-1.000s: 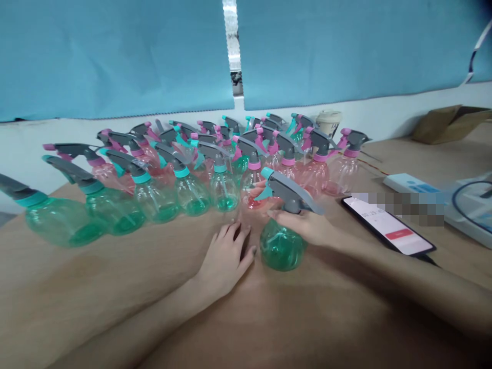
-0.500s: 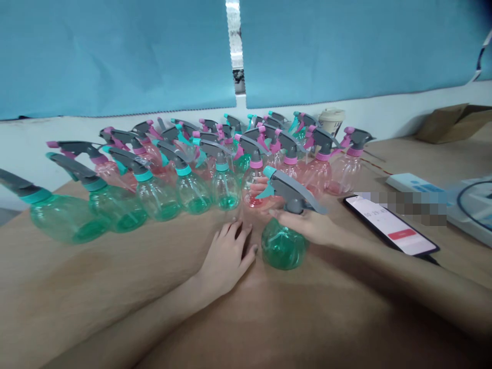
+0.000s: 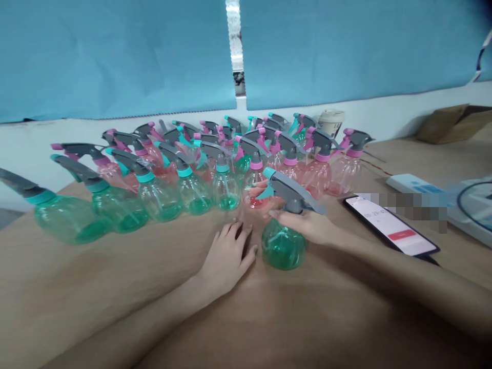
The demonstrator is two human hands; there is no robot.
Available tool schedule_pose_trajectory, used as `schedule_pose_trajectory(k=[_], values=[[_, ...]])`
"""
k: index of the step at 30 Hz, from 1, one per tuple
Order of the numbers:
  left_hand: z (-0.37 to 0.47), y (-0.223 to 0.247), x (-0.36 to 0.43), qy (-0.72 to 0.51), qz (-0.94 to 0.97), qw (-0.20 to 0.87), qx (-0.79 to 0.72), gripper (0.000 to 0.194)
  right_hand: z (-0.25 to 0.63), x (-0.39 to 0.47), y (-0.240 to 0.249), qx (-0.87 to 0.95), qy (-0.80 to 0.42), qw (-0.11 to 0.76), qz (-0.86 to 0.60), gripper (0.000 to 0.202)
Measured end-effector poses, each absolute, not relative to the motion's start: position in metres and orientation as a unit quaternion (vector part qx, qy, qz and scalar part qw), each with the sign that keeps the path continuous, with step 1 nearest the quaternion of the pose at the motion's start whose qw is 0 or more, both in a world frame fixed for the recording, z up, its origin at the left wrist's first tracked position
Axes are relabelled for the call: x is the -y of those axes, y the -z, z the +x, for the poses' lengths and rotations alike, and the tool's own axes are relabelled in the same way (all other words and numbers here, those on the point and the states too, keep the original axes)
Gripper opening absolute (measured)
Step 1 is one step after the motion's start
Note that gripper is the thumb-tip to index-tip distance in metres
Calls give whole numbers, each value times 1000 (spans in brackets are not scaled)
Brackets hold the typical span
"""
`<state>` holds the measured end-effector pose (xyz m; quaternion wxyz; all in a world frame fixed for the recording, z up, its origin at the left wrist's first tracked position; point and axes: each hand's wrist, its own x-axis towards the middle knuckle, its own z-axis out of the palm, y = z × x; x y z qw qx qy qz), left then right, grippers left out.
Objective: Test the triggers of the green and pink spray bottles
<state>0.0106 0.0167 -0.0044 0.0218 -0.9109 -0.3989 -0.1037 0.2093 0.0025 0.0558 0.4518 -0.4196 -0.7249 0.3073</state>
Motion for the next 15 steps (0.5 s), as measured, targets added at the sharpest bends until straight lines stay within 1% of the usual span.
schedule_pose_trajectory(k=[5, 10, 15], values=[[11, 3, -16, 103, -911, 21, 399, 41, 209, -3, -56, 722, -300, 443, -438, 37], [12, 3, -16, 110, -911, 19, 397, 42, 208, -3, -56, 729, -281, 455, -426, 26], [12, 3, -15, 118, -910, 14, 398, 41, 208, 0, -57, 709, -268, 442, -480, 12]])
